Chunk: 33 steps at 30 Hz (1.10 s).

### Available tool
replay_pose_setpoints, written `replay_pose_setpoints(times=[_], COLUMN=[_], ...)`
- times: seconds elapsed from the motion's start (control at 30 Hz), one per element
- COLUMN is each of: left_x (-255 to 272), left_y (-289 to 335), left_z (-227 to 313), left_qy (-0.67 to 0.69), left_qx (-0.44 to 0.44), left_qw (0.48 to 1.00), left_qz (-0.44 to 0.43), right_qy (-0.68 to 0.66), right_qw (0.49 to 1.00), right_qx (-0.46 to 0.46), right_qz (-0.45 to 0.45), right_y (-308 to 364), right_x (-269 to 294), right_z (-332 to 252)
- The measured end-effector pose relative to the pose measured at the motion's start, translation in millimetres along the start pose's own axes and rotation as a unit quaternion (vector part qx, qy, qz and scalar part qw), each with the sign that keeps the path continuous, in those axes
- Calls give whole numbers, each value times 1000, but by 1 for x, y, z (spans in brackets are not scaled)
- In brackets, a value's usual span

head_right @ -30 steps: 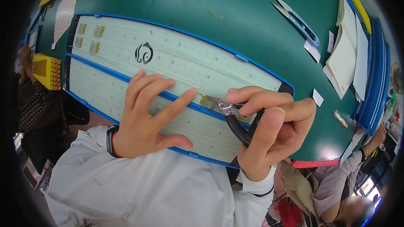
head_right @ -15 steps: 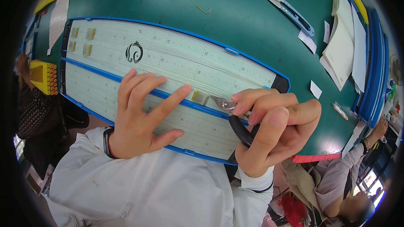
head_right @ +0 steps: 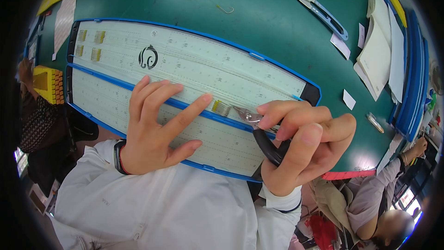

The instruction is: Assembling and trimming small electronic components on a blue fixture.

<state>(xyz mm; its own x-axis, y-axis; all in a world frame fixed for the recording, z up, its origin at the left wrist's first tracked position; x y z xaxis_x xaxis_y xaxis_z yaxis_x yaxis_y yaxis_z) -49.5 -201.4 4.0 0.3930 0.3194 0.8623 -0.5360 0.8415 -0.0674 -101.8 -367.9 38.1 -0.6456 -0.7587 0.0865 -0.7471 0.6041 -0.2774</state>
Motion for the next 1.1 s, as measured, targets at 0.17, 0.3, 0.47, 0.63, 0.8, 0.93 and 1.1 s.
replay_pose_setpoints(times=[0.17, 0.3, 0.47, 0.63, 0.8, 0.93, 1.1], left_x=[-1, -1, -1, -1, -6, -7, -9], left_y=[0, 0, 1, 0, 2, 4, 7], left_z=[0, 0, -1, 1, 8, 10, 12], left_qy=[-1, 0, -4, -8, -4, 23, 45], left_qx=[-1, 3, 0, -2, -44, -59, -78], left_qw=[1000, 1000, 1000, 1000, 999, 997, 995], left_qz=[2, 1, 1, 5, -18, -35, -45], right_qy=[-28, -22, -7, -12, -7, -2, -1], right_qw=[1000, 1000, 1000, 1000, 1000, 1000, 1000], right_qx=[-2, -3, -6, -6, -5, -3, -2], right_qz=[0, 1, -13, -10, -15, -20, -25], right_y=[3, 2, 2, 1, 1, 1, 3], right_x=[7, 6, 4, 0, -4, -5, -6], right_z=[6, 6, 6, 4, 2, 0, 0])
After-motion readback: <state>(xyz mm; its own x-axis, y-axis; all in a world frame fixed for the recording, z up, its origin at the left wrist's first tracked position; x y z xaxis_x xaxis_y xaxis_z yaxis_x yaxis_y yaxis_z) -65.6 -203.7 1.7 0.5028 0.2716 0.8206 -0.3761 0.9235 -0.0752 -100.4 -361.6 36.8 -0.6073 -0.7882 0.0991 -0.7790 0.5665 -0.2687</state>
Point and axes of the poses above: each hand's wrist, its own y-axis away from the middle knuckle, its own x-axis out of the back of the hand, z = x × y, the point moved 9 cm from there along -y, towards the middle knuckle, and after that the axes turned 4 degrees about y, right-handed, at the moved point
